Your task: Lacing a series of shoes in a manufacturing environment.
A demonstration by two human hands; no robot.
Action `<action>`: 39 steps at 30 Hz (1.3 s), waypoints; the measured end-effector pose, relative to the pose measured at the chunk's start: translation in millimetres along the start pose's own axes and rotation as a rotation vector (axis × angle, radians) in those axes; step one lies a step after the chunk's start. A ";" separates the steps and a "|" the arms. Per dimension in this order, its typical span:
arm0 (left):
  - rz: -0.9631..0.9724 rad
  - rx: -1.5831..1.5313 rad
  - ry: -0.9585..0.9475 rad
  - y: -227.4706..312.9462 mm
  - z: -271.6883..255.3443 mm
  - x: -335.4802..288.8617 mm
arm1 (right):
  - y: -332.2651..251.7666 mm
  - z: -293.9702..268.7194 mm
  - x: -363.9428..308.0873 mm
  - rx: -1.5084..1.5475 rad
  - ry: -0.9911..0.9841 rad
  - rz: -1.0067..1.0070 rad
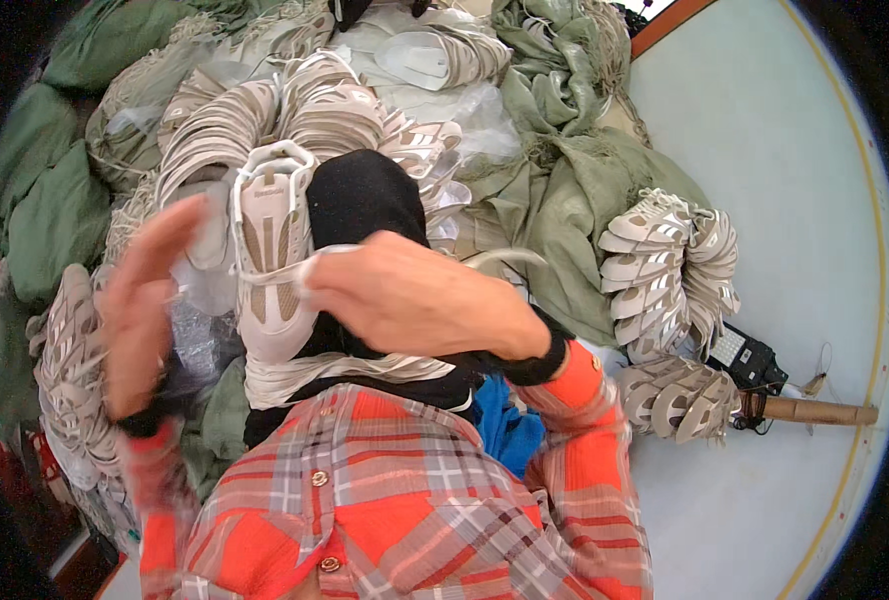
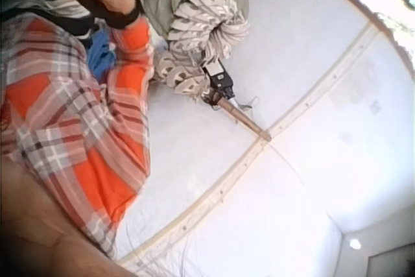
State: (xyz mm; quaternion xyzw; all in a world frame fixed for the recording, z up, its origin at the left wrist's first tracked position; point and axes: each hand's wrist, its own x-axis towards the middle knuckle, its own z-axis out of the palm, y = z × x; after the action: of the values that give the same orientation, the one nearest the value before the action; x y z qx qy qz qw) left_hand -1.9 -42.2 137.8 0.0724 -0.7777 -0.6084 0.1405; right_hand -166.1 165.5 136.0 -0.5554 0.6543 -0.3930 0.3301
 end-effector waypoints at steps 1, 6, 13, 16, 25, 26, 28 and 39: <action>0.148 0.013 -0.114 14.1 35.5 15.4 | -15.2 -6.4 2.5 0.010 -0.013 -0.025; -0.148 0.248 -0.470 13.6 16.7 12.8 | 20.9 -39.4 -18.7 -0.097 -0.106 -0.060; -0.467 0.485 -0.317 48.5 -44.7 -45.1 | 138.0 -12.4 -78.1 -0.430 0.249 0.063; -0.598 0.445 -0.279 70.9 -38.0 -58.0 | 164.3 -6.6 -69.1 -0.969 0.357 0.042; -0.021 0.574 -0.753 3.2 25.6 -76.7 | 196.1 -3.4 -62.0 1.530 0.964 0.254; 0.006 0.581 -0.629 -4.1 23.0 -71.1 | 179.0 0.9 -53.0 1.331 0.989 0.329; -0.052 0.558 -0.237 -18.3 18.6 -53.1 | 137.8 17.4 -27.2 1.017 0.759 0.340; -0.137 0.346 0.257 -106.5 32.6 -18.9 | 75.4 120.3 51.4 -0.360 0.433 0.033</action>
State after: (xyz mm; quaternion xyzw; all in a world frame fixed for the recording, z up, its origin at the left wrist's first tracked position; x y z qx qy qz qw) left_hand -0.2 -33.2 25.2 0.2249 -0.8395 -0.4598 0.1822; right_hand -105.3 102.6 12.8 -0.4977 0.7778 -0.3744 0.0851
